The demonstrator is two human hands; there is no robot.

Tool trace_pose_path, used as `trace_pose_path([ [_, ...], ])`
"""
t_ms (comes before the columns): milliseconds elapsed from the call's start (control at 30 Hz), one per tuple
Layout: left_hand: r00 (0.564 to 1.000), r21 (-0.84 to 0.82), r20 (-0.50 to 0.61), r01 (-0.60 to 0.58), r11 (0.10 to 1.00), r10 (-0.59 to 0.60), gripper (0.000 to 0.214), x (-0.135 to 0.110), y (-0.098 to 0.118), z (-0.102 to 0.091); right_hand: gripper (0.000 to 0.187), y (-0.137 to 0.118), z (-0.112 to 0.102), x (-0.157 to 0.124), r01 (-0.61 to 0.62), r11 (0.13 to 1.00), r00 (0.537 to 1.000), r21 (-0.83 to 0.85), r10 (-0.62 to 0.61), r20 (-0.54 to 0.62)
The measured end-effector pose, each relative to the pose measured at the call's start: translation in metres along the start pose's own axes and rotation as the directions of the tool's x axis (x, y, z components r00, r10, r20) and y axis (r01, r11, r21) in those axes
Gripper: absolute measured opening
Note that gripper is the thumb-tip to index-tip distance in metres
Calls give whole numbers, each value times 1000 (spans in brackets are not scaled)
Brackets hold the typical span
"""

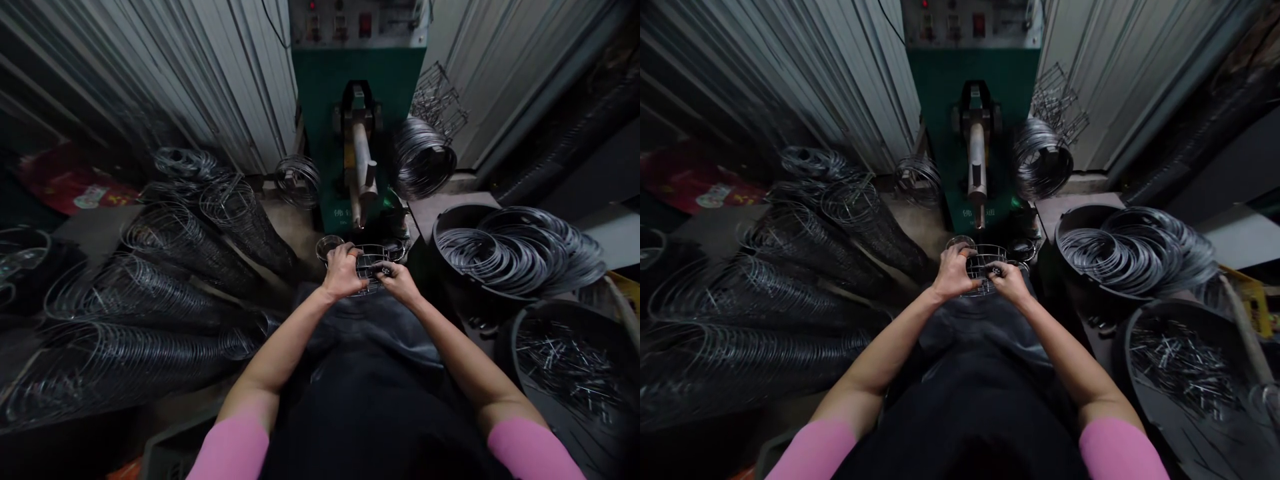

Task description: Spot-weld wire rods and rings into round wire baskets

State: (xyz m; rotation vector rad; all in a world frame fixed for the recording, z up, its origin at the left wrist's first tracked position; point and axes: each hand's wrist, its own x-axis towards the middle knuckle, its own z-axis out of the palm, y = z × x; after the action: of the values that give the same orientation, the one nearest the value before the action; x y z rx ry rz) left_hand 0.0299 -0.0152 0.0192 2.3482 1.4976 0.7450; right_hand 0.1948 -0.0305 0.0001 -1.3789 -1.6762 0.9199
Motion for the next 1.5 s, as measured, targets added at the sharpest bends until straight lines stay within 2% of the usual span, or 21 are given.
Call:
trace_pose_path([
  [100, 1000, -21, 2, 2, 1000, -2, 65, 1, -4, 1, 18, 1, -7, 1, 44, 998, 995, -47, -40, 90],
  [267, 1000, -54, 4, 23, 998, -23, 65, 3, -11, -1, 21, 2, -15, 3, 247, 961, 949, -124, -213, 234],
  [433, 999, -78, 15, 38, 996, -37, 67, 6, -18, -3, 21, 2, -15, 9, 323, 924, 922, -205, -258, 290],
  [667, 997, -124, 46, 60, 990, -55, 69, 17, -30, -2, 18, 7, -10, 24, 390, 901, 903, -190, -334, 271],
  [900, 1000, -194, 3, -2, 981, 3, 71, 35, -50, 1, 17, 10, -6, 43, 470, 849, 876, -241, -415, 247],
  [1100, 1000, -237, -13, 1, 971, -4, 71, 45, -59, 1, 18, 9, -5, 59, 476, 840, 872, -262, -412, 265],
  [1300, 999, -268, 11, 37, 963, -35, 65, 66, -65, 4, 17, 8, -11, 79, 469, 833, 880, -295, -409, 243],
  [1500, 997, -277, -4, 73, 958, -77, 62, 68, -63, 9, 16, 10, -14, 81, 445, 840, 893, -311, -389, 226],
])
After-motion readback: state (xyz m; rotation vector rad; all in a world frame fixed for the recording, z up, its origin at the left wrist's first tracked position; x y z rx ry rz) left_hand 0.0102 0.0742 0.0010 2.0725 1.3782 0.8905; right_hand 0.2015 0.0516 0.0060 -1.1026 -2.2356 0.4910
